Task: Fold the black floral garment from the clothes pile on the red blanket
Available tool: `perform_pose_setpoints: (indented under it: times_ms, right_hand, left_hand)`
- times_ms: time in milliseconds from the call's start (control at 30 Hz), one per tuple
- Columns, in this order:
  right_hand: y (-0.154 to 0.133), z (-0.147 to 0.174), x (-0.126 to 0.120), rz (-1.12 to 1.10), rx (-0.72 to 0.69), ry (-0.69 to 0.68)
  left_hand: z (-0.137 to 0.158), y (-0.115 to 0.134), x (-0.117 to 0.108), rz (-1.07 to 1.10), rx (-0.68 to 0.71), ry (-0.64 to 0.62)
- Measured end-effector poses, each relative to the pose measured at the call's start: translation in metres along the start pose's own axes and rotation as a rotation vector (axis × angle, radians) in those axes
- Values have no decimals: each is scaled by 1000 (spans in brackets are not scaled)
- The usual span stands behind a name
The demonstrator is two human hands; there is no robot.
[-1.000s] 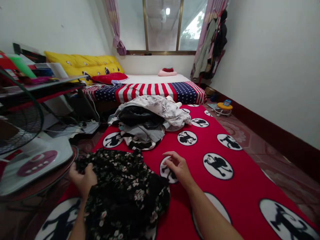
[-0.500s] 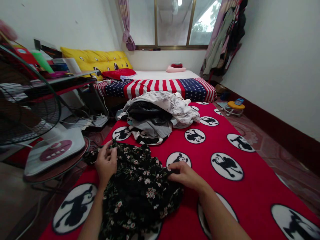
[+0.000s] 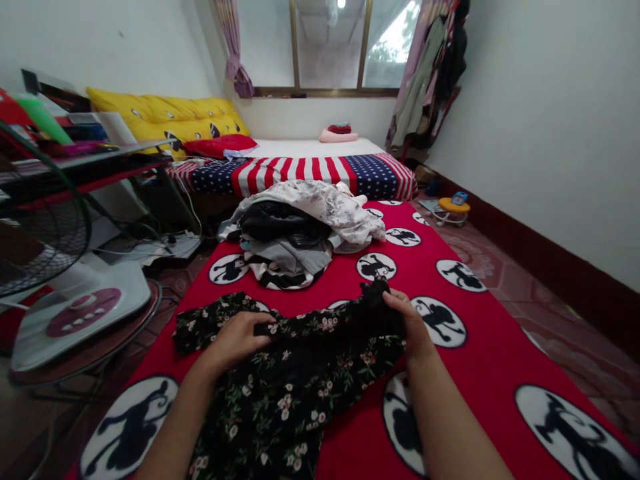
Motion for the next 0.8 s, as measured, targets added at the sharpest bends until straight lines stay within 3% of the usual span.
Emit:
perform_pose_setpoints:
  times_ms: [67, 167, 233, 333, 400, 500, 633, 800]
  right_hand:
    - [-2, -4, -5, -9, -14, 47]
    - [-10, -14, -15, -55, -222, 197]
    - [-14, -19, -15, -76, -363, 210]
    - [-14, -19, -13, -34, -443, 197]
    - [-11, -16, -10, 27, -444, 204]
    - [-3, -9, 6, 168, -400, 119]
    - [16, 4, 43, 395, -310, -181]
    - [46, 36, 90, 693, -293, -674]
  left_hand:
    - [-6, 14, -19, 183, -1, 126]
    - [-13, 35, -57, 476, 13, 495]
    - [-16, 49, -70, 591, 126, 596]
    - [-14, 55, -72, 619, 219, 570]
    - [-6, 43, -65, 555, 146, 528]
    - [15, 17, -45, 418, -22, 364]
    - [53, -10, -18, 217, -88, 137]
    - [94, -22, 11, -102, 6, 95]
Point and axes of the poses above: each hand's wrist, its own z-axis away from the middle knuckle, its own x-axis out of the palm, y = z × x, the point moved 6 cm from there along -z, towards the middle knuckle, and after that the axes turned 14 degrees about -x, right-handed, at the moved point
